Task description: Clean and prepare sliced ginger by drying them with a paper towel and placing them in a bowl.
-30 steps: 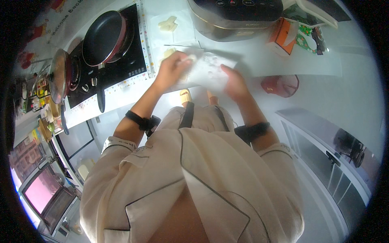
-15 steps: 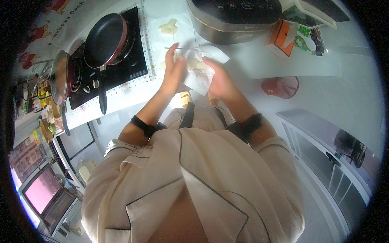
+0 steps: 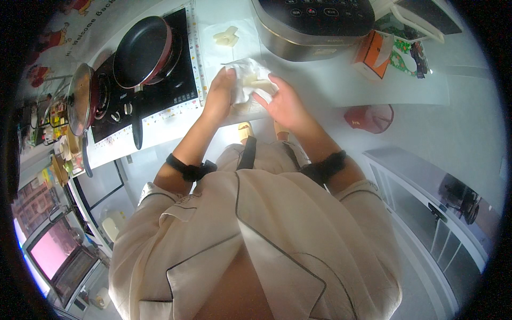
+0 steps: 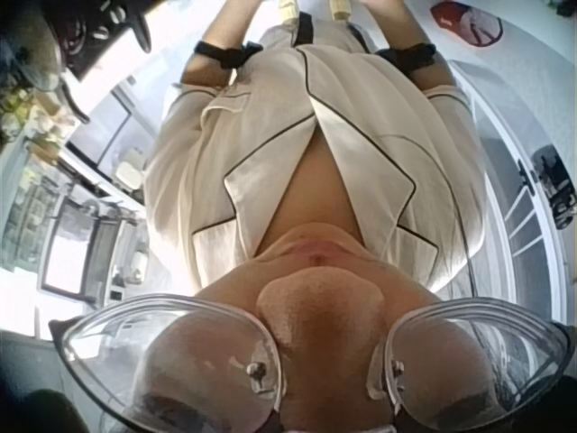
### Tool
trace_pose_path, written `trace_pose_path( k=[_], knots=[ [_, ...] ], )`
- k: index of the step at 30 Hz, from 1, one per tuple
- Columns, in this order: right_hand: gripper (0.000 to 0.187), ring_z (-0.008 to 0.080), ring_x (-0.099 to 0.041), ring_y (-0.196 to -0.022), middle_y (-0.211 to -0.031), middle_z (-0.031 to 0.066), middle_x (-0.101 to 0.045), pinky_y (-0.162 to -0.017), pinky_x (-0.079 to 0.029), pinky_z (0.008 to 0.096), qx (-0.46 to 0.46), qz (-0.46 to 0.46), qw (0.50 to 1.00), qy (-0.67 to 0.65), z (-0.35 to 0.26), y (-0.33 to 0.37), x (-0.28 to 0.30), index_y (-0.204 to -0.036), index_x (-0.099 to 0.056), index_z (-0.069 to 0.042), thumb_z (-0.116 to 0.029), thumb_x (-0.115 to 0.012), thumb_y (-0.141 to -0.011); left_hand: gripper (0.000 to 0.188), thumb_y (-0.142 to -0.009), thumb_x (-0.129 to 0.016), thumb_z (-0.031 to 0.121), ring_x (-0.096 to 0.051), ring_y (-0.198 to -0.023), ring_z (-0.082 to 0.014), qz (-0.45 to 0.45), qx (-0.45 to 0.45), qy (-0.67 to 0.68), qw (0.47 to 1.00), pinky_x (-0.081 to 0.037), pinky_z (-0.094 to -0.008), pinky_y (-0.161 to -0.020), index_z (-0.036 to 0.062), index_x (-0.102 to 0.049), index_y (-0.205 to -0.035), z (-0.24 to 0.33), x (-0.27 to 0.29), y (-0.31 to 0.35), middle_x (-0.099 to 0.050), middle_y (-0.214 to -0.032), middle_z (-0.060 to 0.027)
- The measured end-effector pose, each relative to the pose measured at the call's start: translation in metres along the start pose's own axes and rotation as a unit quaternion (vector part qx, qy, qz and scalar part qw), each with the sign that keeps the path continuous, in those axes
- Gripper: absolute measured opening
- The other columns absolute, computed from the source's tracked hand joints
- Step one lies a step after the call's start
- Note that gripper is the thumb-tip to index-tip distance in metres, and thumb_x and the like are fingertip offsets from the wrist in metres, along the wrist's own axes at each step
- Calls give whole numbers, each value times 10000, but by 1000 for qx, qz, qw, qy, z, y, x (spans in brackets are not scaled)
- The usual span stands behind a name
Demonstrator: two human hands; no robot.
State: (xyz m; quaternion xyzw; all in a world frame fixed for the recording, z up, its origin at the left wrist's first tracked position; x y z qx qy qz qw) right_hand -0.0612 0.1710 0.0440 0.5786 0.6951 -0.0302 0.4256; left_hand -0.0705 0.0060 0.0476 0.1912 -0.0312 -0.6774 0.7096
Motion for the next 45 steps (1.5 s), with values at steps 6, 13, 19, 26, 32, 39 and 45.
trace_pose_path(
  k=[6,13,19,26,32,39,45],
  knots=[
    [435,227,-501,-1245,-1322,86,-548,-1089,-343,426,-85,-29,984,-153,-2,2,-10,-1332,-468,-35,-322,-472,-1005,269,-925,-528,177,-520,-965,-399,-25,-367,-431,824,-408,-403,-926,-28,-612,-1079,28,-16,18,-514,-1130,-228],
    [465,240,-512,-1228,-1286,83,-570,-1074,-348,427,-85,-69,973,-205,-21,12,-28,-1299,-498,-56,-421,-426,-1020,357,-841,-563,124,-491,-1257,-407,-80,-386,-402,826,-376,-490,-1076,-33,-611,-1158,16,-27,6,-595,-1251,-188],
    [442,224,-494,-1239,-1293,66,-561,-1077,-344,399,-90,-78,963,-243,-26,13,-35,-1286,-499,-64,-412,-391,-1034,393,-859,-544,127,-437,-1324,-401,-171,-438,-456,755,-294,-551,-1121,-4,-586,-1227,15,-23,1,-587,-1287,-166],
    [490,217,-437,-1296,-1382,60,-501,-1109,-301,395,-64,-68,985,-143,-27,14,-35,-1390,-421,-66,-411,-341,-1051,517,-1007,-360,265,-163,-1435,-492,-135,-331,-480,801,-93,-602,-1142,-36,-351,-1428,3,-38,20,-260,-1528,-255],
    [472,233,-447,-1301,-1388,94,-496,-1105,-320,415,-85,-41,983,-155,-31,20,-46,-1388,-419,-42,-364,-369,-1047,471,-1009,-353,221,-232,-1418,-446,-109,-294,-476,822,-149,-573,-1132,-49,-400,-1392,5,-25,5,-383,-1463,-231],
    [423,257,-464,-1283,-1338,138,-521,-1112,-345,430,-94,-95,989,-65,-15,-2,-17,-1297,-475,4,-319,-423,-1028,426,-1003,-393,321,-589,-1052,-210,-107,28,-77,991,-462,-319,-906,-11,-583,-1192,8,-9,-3,-636,-1162,-137],
    [379,243,-514,-1239,-1304,117,-547,-1111,-364,452,-172,-38,961,-215,-5,0,-22,-1303,-489,-15,-250,-509,-1006,441,-1002,-353,315,-552,-1110,-246,-93,-43,-74,992,-444,-364,-962,-11,-592,-1178,2,-18,-5,-591,-1237,-138]
  ],
)
Point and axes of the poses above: each hand's wrist, its own y-axis away from the middle knuckle, its own x-axis out of the back of the hand, z = x × y, the point moved 2 cm from there along -y, towards the middle knuckle
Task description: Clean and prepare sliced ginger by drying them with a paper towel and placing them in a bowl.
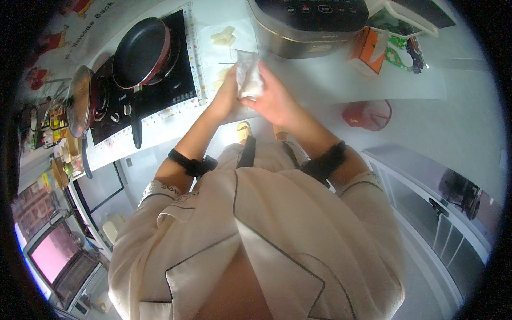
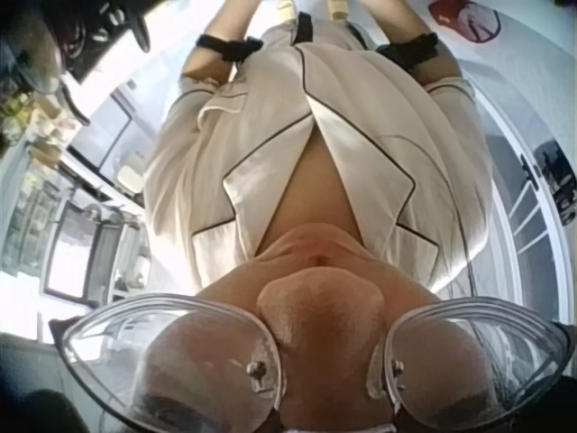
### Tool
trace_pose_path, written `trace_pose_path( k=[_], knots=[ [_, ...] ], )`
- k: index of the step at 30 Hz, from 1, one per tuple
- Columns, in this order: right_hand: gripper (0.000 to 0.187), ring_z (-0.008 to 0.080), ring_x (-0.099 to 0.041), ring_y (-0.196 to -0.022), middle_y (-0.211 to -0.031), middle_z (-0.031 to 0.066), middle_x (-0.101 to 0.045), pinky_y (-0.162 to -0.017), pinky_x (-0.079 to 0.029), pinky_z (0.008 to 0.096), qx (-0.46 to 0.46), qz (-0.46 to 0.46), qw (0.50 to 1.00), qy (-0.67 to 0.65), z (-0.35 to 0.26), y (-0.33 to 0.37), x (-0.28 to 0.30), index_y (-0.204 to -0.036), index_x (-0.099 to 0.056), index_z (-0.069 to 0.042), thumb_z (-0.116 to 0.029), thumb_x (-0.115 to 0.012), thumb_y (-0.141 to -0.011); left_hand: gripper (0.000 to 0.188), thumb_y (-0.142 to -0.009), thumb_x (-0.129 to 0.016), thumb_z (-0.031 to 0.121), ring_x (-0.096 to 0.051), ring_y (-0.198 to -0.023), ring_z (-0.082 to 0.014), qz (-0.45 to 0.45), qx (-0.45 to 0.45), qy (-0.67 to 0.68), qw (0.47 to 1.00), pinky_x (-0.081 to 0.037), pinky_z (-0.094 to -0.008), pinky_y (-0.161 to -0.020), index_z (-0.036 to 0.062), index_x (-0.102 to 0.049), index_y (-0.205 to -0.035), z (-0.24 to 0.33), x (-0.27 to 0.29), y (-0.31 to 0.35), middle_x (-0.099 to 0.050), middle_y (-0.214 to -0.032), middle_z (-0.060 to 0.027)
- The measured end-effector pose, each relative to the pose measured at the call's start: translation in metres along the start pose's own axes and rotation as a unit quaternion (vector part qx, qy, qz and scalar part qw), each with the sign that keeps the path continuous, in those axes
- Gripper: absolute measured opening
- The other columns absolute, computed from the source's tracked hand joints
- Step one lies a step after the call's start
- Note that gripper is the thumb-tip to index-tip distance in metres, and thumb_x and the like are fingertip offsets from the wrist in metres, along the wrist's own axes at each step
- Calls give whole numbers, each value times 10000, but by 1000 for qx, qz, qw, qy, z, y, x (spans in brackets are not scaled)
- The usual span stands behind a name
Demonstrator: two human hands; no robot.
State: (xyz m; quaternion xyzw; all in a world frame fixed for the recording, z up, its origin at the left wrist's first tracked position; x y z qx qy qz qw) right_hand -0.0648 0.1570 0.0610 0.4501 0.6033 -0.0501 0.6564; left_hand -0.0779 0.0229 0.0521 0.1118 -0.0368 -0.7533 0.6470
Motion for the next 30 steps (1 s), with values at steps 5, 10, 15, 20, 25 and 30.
trace_pose_path(
  k=[5,10,15,20,25,30],
  knots=[
    [421,209,-515,-1202,-1295,93,-541,-1040,-407,437,111,0,986,124,2,1,-7,-1339,-468,-66,-320,-523,-1009,412,-940,-552,303,-466,-1210,-396,33,-178,-299,937,-425,-408,-985,-50,-636,-1136,21,1,20,-519,-1363,-211],
    [423,208,-528,-1167,-1257,90,-557,-1016,-420,427,110,23,991,76,2,5,-14,-1352,-453,-81,-328,-512,-1013,385,-912,-602,268,-573,-1046,-333,65,-181,-341,920,-468,-377,-903,-47,-643,-1128,15,10,19,-628,-1186,-186],
    [330,251,-545,-1157,-1242,87,-576,-1046,-406,438,194,-18,946,258,-6,-12,34,-1283,-524,-65,-218,-542,-991,236,-922,-573,163,-584,-872,-119,93,120,90,984,-468,-255,-757,24,-650,-1095,18,31,15,-639,-1018,-65],
    [297,225,-578,-1113,-1189,86,-618,-1010,-428,421,96,2,992,85,-8,-10,38,-1207,-582,-33,-117,-623,-925,302,-854,-638,165,-578,-841,-194,194,-60,-164,965,-469,-312,-746,27,-606,-1121,24,32,22,-626,-990,-85],
    [283,196,-579,-1098,-1178,78,-621,-957,-457,401,164,2,977,137,-2,-15,37,-1185,-600,-30,-111,-638,-916,354,-754,-685,141,-547,-930,-322,62,-252,-422,869,-439,-377,-865,39,-604,-1083,36,2,30,-594,-1040,-142],
    [276,193,-580,-1099,-1171,53,-615,-936,-474,392,222,176,946,158,-7,-10,44,-1154,-620,-36,-167,-650,-913,283,-738,-591,53,-534,-950,-357,238,-350,-300,855,-396,-432,-921,38,-629,-1019,47,7,35,-606,-1008,-134]
  ],
)
Point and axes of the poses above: each hand's wrist, its own y-axis away from the middle knuckle, its own x-axis out of the back of the hand, z = x × y, the point moved 2 cm from there along -y, towards the middle knuckle
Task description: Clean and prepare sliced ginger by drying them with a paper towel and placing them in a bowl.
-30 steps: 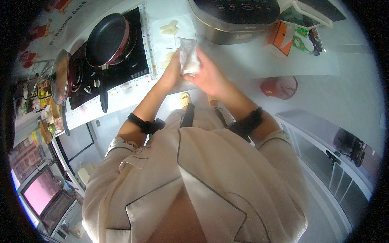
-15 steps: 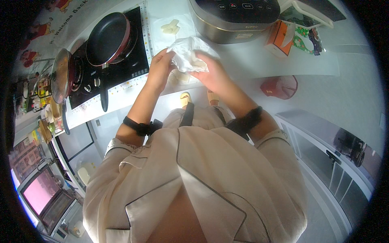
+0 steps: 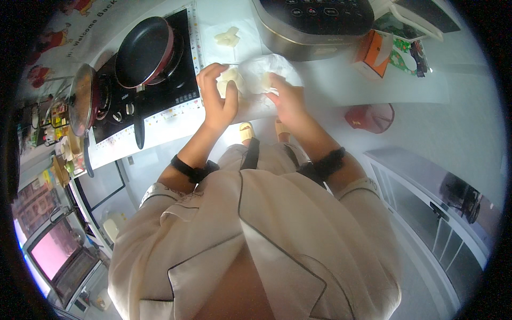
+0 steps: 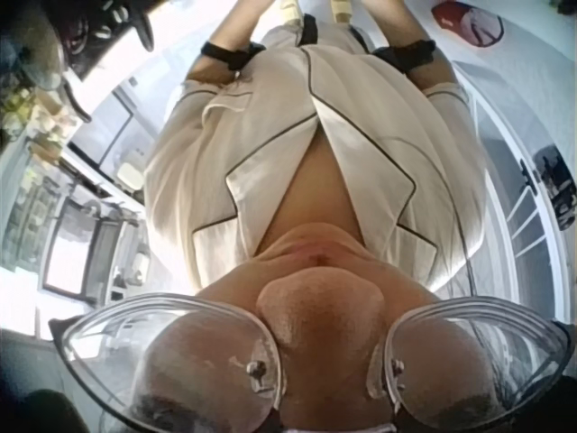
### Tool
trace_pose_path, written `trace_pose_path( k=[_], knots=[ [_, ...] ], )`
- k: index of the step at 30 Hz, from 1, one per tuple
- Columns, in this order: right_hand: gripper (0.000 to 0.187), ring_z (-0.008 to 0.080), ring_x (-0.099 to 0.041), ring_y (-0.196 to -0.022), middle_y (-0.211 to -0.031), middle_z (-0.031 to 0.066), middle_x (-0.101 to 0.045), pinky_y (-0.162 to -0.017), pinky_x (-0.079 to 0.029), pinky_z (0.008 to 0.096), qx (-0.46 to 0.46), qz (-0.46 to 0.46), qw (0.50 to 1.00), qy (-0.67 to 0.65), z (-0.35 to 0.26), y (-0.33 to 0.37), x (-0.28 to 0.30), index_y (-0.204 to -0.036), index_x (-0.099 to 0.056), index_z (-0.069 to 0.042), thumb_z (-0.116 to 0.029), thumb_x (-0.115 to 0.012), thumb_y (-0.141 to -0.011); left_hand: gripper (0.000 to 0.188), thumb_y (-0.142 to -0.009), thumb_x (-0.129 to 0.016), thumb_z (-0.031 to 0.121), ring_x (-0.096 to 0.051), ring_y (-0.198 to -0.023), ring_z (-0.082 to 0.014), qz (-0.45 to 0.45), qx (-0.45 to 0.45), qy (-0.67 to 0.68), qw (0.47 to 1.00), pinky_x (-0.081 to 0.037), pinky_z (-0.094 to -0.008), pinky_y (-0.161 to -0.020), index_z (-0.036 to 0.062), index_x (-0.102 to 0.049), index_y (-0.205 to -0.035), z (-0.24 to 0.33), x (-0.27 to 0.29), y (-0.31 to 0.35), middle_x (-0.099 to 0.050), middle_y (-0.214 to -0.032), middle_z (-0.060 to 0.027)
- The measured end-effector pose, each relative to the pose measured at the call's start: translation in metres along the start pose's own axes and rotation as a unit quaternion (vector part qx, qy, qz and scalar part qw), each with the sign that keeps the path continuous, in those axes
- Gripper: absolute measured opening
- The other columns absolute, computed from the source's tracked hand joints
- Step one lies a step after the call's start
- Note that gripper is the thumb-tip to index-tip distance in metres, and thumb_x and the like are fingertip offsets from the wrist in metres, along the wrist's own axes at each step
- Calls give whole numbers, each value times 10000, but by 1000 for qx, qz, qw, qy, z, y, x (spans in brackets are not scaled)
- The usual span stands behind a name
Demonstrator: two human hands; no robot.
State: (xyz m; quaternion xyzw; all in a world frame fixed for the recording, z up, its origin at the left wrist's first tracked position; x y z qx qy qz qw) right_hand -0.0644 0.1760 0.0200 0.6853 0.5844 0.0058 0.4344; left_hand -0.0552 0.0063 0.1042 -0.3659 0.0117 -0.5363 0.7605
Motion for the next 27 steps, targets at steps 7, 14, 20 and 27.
trace_pose_path(
  k=[7,14,20,27],
  knots=[
    [265,168,-572,-1096,-1173,39,-607,-982,-437,385,-53,-87,995,12,-2,3,1,-1147,-625,-57,-206,-643,-929,333,-825,-709,178,-651,-831,-293,-322,104,23,941,-531,-359,-752,49,-649,-1125,-15,-25,11,-670,-936,-131],
    [248,130,-579,-1068,-1146,9,-629,-927,-440,344,-71,-96,993,-1,2,-7,1,-1177,-617,-101,-196,-627,-948,416,-795,-752,149,-633,-831,-224,-263,189,70,943,-517,-325,-775,46,-625,-1178,-45,-34,9,-659,-900,-107],
    [245,129,-543,-1110,-1164,3,-612,-988,-398,368,-63,-105,992,0,4,-13,-7,-1188,-611,-112,-200,-601,-960,248,-852,-702,88,-615,-755,-128,-290,331,210,873,-496,-260,-707,17,-681,-1088,-87,-50,15,-675,-847,-62],
    [352,173,-550,-1148,-1176,76,-623,-992,-434,363,-34,-99,994,-28,-1,-27,13,-1216,-567,-7,-182,-652,-922,228,-921,-643,74,-605,-748,-93,-244,368,155,884,-487,-233,-671,-16,-640,-1131,-139,-58,-28,-667,-877,-18]
  ],
)
Point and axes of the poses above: each hand's wrist, its own y-axis away from the middle knuckle, its own x-axis out of the back of the hand, z = x × y, the point moved 2 cm from there along -y, towards the middle knuckle
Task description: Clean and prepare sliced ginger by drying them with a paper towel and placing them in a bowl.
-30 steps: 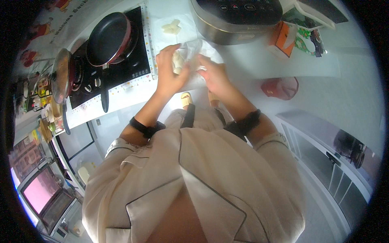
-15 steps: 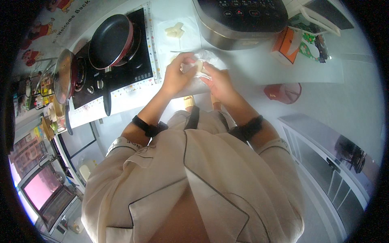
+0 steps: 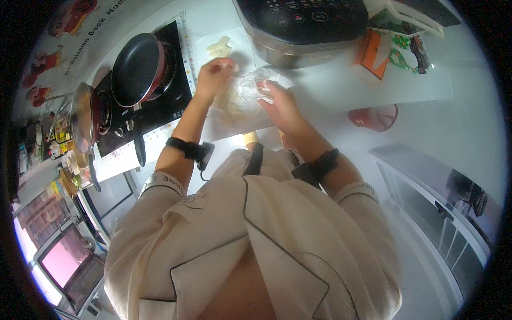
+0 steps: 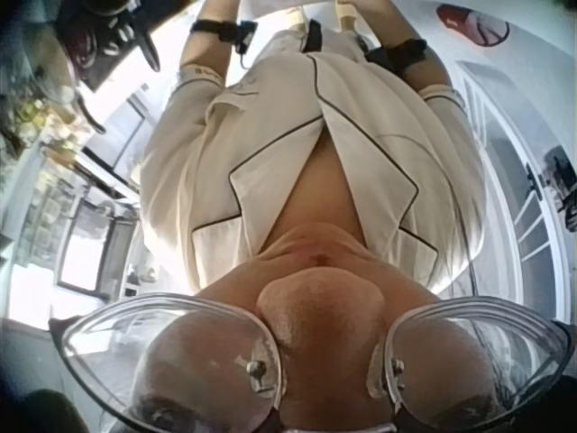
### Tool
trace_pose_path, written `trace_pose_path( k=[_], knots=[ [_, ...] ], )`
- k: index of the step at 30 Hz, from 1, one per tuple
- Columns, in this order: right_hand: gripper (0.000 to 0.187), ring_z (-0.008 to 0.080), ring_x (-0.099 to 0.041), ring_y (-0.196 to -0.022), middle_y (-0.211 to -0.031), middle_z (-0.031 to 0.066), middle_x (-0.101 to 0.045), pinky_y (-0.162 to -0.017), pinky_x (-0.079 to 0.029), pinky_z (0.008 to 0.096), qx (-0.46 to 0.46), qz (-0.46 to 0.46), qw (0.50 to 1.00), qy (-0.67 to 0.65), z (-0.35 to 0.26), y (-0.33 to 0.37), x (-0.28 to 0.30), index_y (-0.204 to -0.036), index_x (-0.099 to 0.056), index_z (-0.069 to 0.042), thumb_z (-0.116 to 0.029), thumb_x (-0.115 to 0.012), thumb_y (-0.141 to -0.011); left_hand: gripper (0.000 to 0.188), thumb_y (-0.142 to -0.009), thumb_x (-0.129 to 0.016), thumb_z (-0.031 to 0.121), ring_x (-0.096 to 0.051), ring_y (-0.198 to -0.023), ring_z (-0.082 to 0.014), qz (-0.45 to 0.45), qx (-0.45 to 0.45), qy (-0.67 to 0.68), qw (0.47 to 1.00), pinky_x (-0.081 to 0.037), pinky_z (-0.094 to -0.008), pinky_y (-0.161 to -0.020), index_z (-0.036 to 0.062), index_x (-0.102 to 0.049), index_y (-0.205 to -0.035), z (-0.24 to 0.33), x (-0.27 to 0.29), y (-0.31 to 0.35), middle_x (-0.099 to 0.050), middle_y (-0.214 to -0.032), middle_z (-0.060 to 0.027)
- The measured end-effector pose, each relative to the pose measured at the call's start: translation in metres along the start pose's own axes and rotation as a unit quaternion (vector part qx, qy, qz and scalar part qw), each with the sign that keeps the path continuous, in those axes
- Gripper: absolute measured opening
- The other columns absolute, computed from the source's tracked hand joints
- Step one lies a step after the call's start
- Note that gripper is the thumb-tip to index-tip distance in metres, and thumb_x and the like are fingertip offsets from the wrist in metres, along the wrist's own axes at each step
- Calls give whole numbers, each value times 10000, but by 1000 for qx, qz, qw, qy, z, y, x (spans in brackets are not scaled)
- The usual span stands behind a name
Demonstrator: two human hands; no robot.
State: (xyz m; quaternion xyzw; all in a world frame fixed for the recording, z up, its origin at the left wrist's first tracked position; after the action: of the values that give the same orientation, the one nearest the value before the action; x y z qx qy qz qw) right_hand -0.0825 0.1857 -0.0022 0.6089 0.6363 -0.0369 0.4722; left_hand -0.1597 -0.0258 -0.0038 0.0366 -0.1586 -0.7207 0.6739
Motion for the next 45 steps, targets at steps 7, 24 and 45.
trace_pose_path(
  k=[7,24,45],
  knots=[
    [459,211,-603,-1108,-1212,160,-625,-960,-454,300,61,-26,997,41,17,-17,29,-1283,-518,44,-27,-685,-862,331,-950,-604,88,-666,-820,-154,77,-24,-34,996,-501,-244,-654,63,-583,-1280,-7,11,-37,-622,-1194,-107],
    [308,263,-564,-1132,-1222,101,-600,-1025,-410,423,-68,-64,987,-131,-17,1,-2,-1258,-522,-35,-205,-405,-1029,161,-840,-723,140,-610,-765,-223,-24,-368,-256,894,-508,-312,-715,102,-699,-995,53,-35,80,-637,-952,-56],
    [343,197,-606,-1057,-1172,114,-620,-888,-501,340,12,-87,976,199,29,-6,65,-1249,-560,21,-23,-575,-910,464,-808,-777,263,-637,-755,-204,206,-148,-217,943,-525,-313,-701,-10,-649,-1160,-3,26,-8,-671,-1009,-144]
  ],
)
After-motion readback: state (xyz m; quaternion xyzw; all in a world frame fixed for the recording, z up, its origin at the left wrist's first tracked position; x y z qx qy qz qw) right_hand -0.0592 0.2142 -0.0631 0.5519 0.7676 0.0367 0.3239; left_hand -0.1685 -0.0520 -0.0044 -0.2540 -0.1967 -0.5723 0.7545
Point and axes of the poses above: each hand's wrist, its own y-axis away from the middle knuckle, its own x-axis out of the back of the hand, z = x × y, the point moved 2 cm from there along -y, towards the middle knuckle
